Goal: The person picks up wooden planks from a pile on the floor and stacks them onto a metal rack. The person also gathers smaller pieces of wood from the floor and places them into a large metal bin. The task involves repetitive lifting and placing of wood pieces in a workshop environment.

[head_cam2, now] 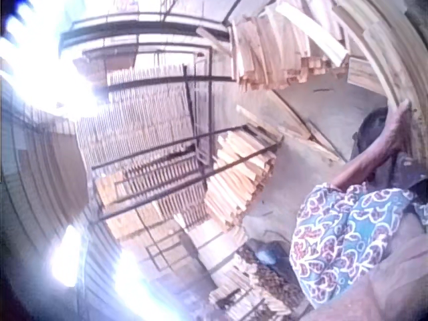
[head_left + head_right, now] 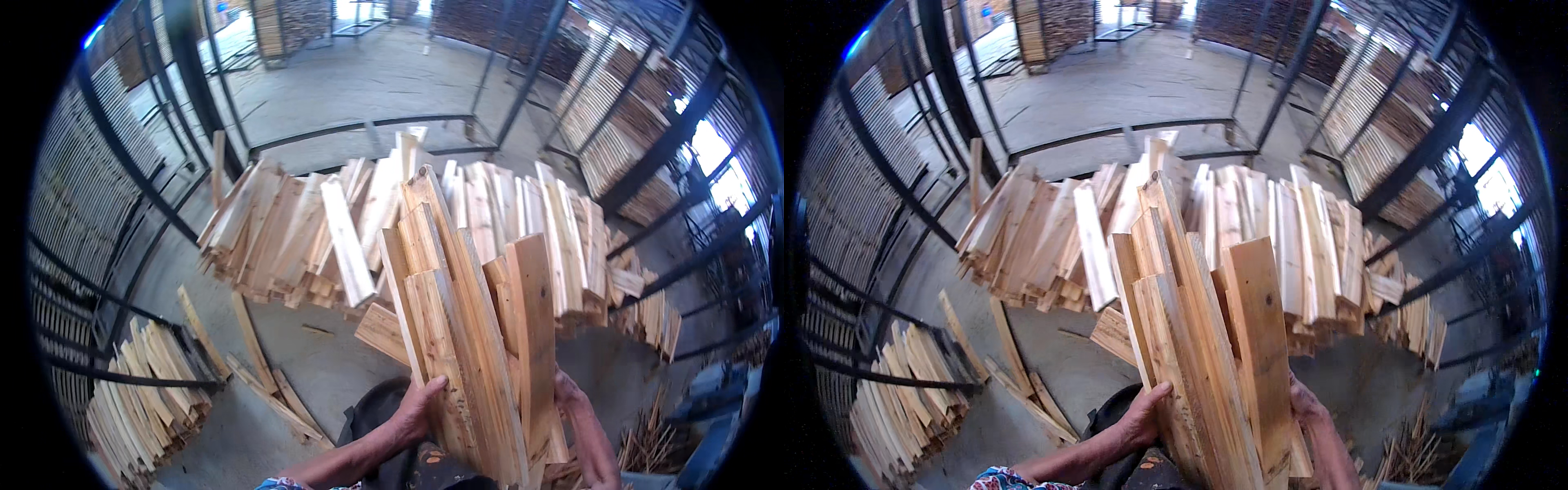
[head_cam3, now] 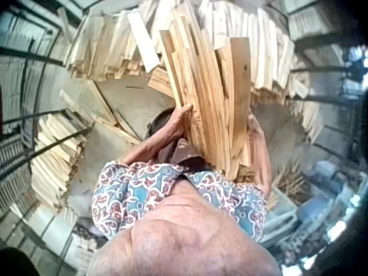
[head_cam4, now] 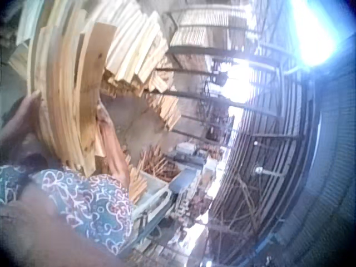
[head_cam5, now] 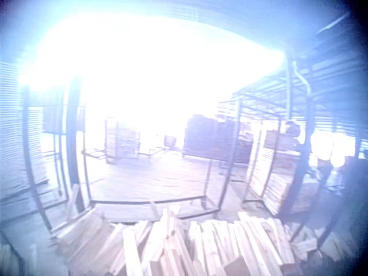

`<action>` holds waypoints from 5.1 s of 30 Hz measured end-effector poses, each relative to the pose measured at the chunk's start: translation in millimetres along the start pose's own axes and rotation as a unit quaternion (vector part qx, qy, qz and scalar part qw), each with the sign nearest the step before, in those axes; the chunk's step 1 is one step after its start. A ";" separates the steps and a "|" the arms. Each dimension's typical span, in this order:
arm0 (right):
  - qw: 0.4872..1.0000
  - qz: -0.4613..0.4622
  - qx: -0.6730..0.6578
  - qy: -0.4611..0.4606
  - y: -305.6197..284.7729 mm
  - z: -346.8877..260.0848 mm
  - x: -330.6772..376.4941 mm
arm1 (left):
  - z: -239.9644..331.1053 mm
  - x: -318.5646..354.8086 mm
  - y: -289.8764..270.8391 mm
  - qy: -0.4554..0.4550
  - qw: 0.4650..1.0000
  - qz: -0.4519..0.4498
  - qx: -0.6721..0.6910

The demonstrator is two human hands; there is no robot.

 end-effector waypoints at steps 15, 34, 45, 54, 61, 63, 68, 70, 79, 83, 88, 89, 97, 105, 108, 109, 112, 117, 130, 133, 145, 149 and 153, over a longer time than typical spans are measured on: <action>0.965 -0.256 0.044 0.037 158.9 -135.7 -178.6 | 143.2 -20.4 -115.2 0.062 0.977 0.164 0.125; 0.983 0.003 0.089 -0.162 343.6 -288.5 -205.5 | 417.4 -107.4 -217.6 -0.077 0.996 0.037 0.019; 0.914 0.309 0.206 -0.161 490.6 -241.1 -417.4 | 576.0 -206.2 -366.0 0.068 0.832 0.141 -0.533; 0.937 0.251 0.166 -0.176 466.1 -177.4 -453.4 | 564.9 -181.1 -455.9 0.200 0.627 0.194 -0.727; 0.956 0.272 0.098 -0.047 464.7 -184.0 -421.3 | 515.5 -74.7 -468.1 0.083 0.793 0.275 -0.537; 0.940 0.295 0.152 -0.078 482.1 -189.9 -404.4 | 472.5 -32.3 -480.2 -0.032 0.846 0.320 -0.426; 0.909 0.346 0.030 -0.232 500.9 -131.0 -388.0 | 423.5 -35.3 -453.6 -0.060 0.851 0.193 -0.484; 0.939 0.308 0.086 -0.124 475.1 -124.5 -403.6 | 428.8 -37.9 -451.7 -0.047 0.820 0.162 -0.547; 0.913 0.299 -0.235 0.147 492.6 49.2 -354.4 | 514.5 -62.9 -422.3 0.064 0.831 0.167 -0.527; 0.758 0.111 -0.634 0.106 584.1 67.5 -380.3 | 536.4 -109.9 -466.5 0.061 0.825 0.166 -0.537; 0.694 0.181 -0.685 0.125 649.0 37.9 -388.6 | 530.9 -126.0 -478.2 0.053 0.789 0.165 -0.589; 0.638 0.207 -0.723 0.164 646.9 48.5 -391.6 | 530.0 -120.8 -476.2 0.062 0.798 0.168 -0.576; 0.617 0.283 -0.734 0.002 554.4 -4.6 -408.3 | 477.0 -61.6 -474.9 0.035 0.848 0.207 -0.487; 0.575 0.448 -0.684 0.008 449.4 127.4 -341.0 | 397.6 29.4 -477.8 -0.402 0.833 0.110 -0.364; 0.633 0.493 -0.586 -0.115 373.8 85.5 -309.4 | 370.0 43.6 -482.4 -0.456 0.818 0.080 -0.343; 0.629 0.498 -0.586 -0.114 381.5 50.1 -305.1 | 363.0 42.4 -488.1 -0.453 0.822 0.075 -0.337; 0.658 0.487 -0.570 -0.069 408.3 49.6 -324.6 | 346.4 31.1 -474.5 -0.451 0.815 0.065 -0.357; 0.798 0.122 -0.581 0.105 489.3 64.2 -322.8 | 374.9 -9.9 -387.2 -0.216 0.704 -0.038 -0.676; 0.799 0.405 0.399 -0.197 173.9 -209.4 -269.7 | 316.9 -305.2 -146.9 0.033 0.823 0.006 -0.568; 0.811 0.440 0.331 -0.195 146.4 -199.9 -296.0 | 287.0 -312.8 -143.2 0.138 0.746 0.077 -0.647; 0.726 0.536 0.362 -0.235 83.5 -160.4 -319.4 | 253.8 -275.6 -197.6 0.034 0.847 0.094 -0.523; 0.775 0.492 0.337 -0.209 115.1 -166.3 -317.7 | 267.4 -253.1 -218.4 -0.003 0.805 0.079 -0.588; 0.785 0.435 0.402 -0.181 160.5 -210.1 -306.1 | 275.5 -230.7 -251.8 -0.010 0.886 0.112 -0.450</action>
Point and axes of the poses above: each hand's wrist, its own x-axis away from the middle knuckle, its own y-axis out of the palm, z = x × y, the point moved 5 cm from there along -x, towards the middle knuckle, and after that the axes turned 8 degrees about -x, right-handed, at the moved point
